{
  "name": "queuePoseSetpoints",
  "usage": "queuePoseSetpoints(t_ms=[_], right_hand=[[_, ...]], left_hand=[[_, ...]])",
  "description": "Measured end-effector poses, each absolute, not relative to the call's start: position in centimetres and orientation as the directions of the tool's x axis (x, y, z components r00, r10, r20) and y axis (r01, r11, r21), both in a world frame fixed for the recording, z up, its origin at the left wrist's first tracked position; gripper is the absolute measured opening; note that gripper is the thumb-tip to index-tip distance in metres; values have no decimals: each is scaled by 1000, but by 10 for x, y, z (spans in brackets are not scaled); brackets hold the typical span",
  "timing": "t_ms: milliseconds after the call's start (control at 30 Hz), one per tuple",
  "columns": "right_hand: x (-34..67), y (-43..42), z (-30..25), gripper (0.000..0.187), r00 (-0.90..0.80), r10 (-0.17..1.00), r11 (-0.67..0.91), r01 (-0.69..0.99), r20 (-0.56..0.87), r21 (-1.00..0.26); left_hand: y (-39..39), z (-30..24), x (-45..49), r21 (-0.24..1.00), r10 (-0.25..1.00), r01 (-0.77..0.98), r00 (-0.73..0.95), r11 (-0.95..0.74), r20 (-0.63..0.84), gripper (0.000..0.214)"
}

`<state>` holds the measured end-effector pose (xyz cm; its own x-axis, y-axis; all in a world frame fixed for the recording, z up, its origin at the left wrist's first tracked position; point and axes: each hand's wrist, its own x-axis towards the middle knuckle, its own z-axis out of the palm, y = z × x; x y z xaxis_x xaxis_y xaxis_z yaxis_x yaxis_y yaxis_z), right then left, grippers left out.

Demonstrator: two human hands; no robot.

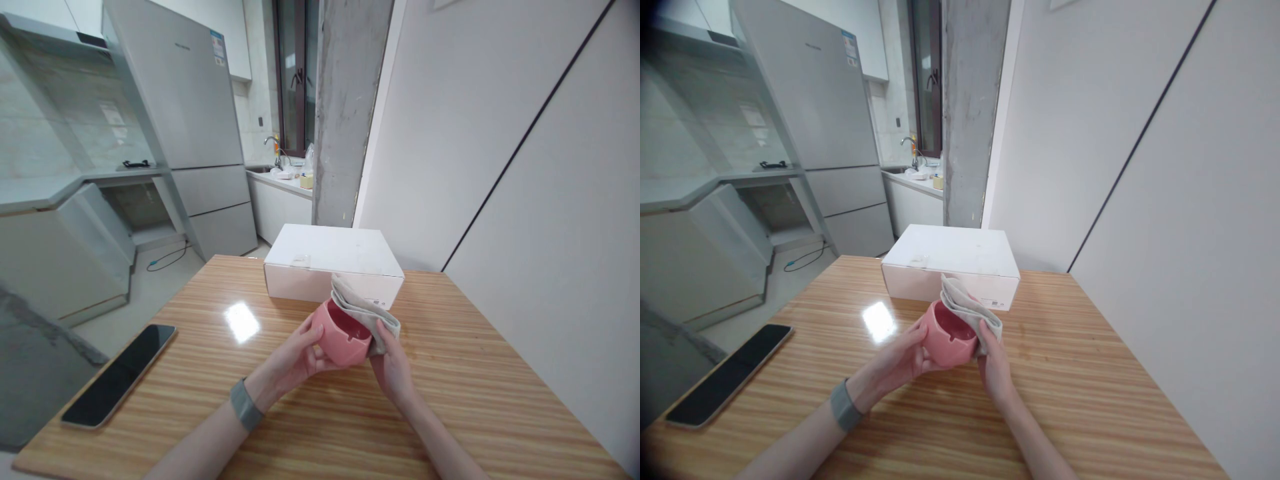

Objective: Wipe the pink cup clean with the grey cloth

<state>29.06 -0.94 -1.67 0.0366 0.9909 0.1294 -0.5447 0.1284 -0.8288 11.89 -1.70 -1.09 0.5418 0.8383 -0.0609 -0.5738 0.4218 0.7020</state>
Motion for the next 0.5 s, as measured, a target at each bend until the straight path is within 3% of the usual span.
queuePoseSetpoints(t_ms=[300,500], right_hand=[[291,-11,-21,35,-55,991,72,-543,121,-837],[291,-6,-27,41,-11,995,83,-502,102,-861]], left_hand=[[-13,-23,111,747,774,-500,632,439,-32,68],[-14,-17,117,771,862,-549,507,322,0,63]])
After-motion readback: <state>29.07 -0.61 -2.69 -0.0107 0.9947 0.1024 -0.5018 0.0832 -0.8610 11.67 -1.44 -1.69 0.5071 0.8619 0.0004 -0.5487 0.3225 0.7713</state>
